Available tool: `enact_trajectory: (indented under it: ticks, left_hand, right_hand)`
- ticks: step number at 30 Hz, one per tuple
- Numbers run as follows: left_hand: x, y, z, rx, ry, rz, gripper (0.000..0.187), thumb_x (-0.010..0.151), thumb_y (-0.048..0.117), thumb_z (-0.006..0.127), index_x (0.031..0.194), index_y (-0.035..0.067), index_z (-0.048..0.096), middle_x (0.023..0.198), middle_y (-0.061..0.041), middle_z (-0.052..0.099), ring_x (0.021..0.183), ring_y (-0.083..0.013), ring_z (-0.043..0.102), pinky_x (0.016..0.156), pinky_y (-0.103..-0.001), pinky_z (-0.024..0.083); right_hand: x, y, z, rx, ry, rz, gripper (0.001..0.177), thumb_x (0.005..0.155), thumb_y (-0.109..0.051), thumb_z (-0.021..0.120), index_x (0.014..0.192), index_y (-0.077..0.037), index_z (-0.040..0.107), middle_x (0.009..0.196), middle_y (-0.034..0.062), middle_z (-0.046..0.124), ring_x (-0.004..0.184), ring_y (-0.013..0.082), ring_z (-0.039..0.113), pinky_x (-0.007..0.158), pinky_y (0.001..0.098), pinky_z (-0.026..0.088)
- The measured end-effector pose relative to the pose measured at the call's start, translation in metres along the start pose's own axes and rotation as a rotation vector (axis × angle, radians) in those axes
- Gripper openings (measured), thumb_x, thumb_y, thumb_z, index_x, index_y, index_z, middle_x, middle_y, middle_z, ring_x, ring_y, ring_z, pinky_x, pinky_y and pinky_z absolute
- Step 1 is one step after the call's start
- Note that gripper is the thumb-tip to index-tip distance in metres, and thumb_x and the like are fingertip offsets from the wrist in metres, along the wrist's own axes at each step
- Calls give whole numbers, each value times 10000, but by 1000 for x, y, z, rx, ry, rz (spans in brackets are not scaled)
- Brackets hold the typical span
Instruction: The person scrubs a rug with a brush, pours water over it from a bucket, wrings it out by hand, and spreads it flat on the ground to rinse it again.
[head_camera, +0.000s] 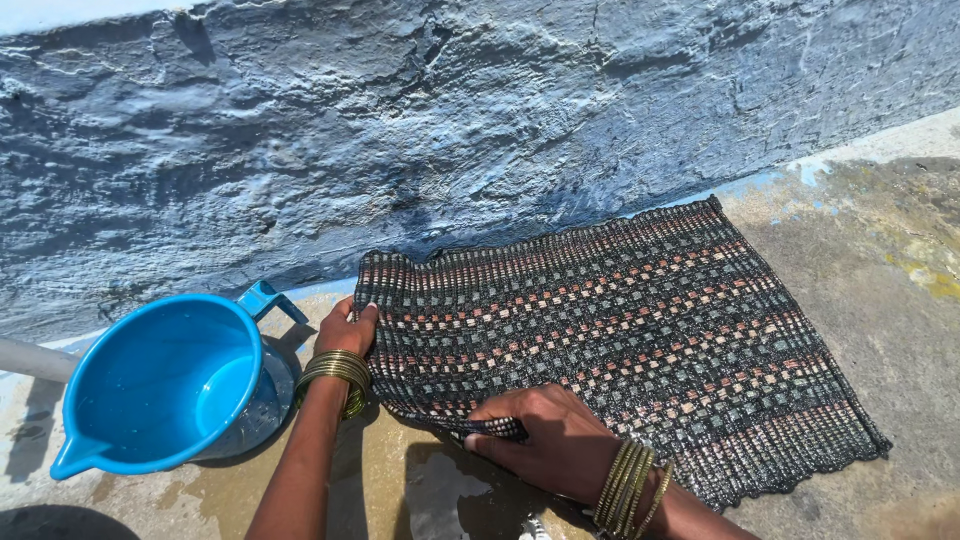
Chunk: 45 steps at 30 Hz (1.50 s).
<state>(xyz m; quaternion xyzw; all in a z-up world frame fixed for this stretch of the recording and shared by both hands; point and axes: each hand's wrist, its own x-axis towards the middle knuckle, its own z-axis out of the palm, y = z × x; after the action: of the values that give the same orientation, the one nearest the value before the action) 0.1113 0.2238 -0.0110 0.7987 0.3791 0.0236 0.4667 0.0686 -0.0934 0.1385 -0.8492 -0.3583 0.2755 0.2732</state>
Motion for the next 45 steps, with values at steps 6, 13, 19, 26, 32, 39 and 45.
enact_trajectory:
  ticks: [6, 13, 19, 26, 32, 39, 45]
  left_hand:
    - [-77, 43, -32, 286, -585, 548, 1024, 786, 740, 571, 1592, 264, 155, 1603, -169, 297, 1483, -321, 267, 1127, -535, 324]
    - [-159, 73, -37, 969, -727, 598, 735, 788, 631, 652, 1409, 251, 544, 1138, -139, 731, 1134, -288, 658, 1074, -460, 451]
    - [-169, 34, -50, 975, -797, 556, 466, 848, 419, 698, 1242, 185, 614, 1238, -64, 672, 1164, -252, 622, 1040, -419, 491]
    - [-168, -8, -26, 1073, -832, 556, 455, 889, 234, 665, 1337, 247, 582, 1312, -53, 584, 1267, -221, 516, 1110, -393, 426]
    - [-173, -21, -8, 972, -748, 813, 455, 811, 290, 684, 1259, 213, 661, 1292, -35, 604, 1296, -269, 497, 1114, -500, 349]
    - [-205, 20, 16, 1502, -913, 570, 534, 904, 548, 613, 1323, 216, 592, 1394, -25, 575, 1364, -229, 482, 1193, -447, 331]
    - [-168, 17, -19, 753, -128, 590, 528, 781, 381, 705, 1290, 256, 647, 1202, -90, 717, 1011, -288, 736, 922, -446, 585]
  right_hand:
    - [9, -1, -7, 219, 27, 113, 281, 852, -309, 689, 1034, -95, 693, 963, 111, 776, 817, 174, 708, 809, 359, 580]
    - [26, 90, -20, 747, -17, 163, 404, 846, -375, 682, 1177, -145, 701, 1164, 41, 772, 929, 145, 678, 811, 311, 597]
    - [-85, 297, -44, -65, 813, 1013, 763, 825, -453, 767, 1510, -236, 509, 1532, 246, 398, 1298, 423, 518, 1006, 589, 532]
    - [-148, 419, -6, 86, 930, 1424, 1221, 635, -628, 872, 1559, -98, 276, 1501, 287, 320, 1367, 493, 354, 997, 686, 440]
    - [-153, 397, -26, 409, 797, 1295, 1004, 607, -619, 827, 1317, 42, 565, 1240, 306, 681, 1138, 456, 756, 980, 546, 586]
    - [-124, 326, -26, 371, 1029, 1205, 755, 820, -312, 813, 1419, -67, 425, 1243, 287, 604, 1057, 429, 645, 949, 527, 529]
    - [-111, 356, -89, 1220, 1127, 945, 260, 903, -226, 654, 1011, 1, 588, 828, 125, 640, 647, 240, 627, 569, 367, 566]
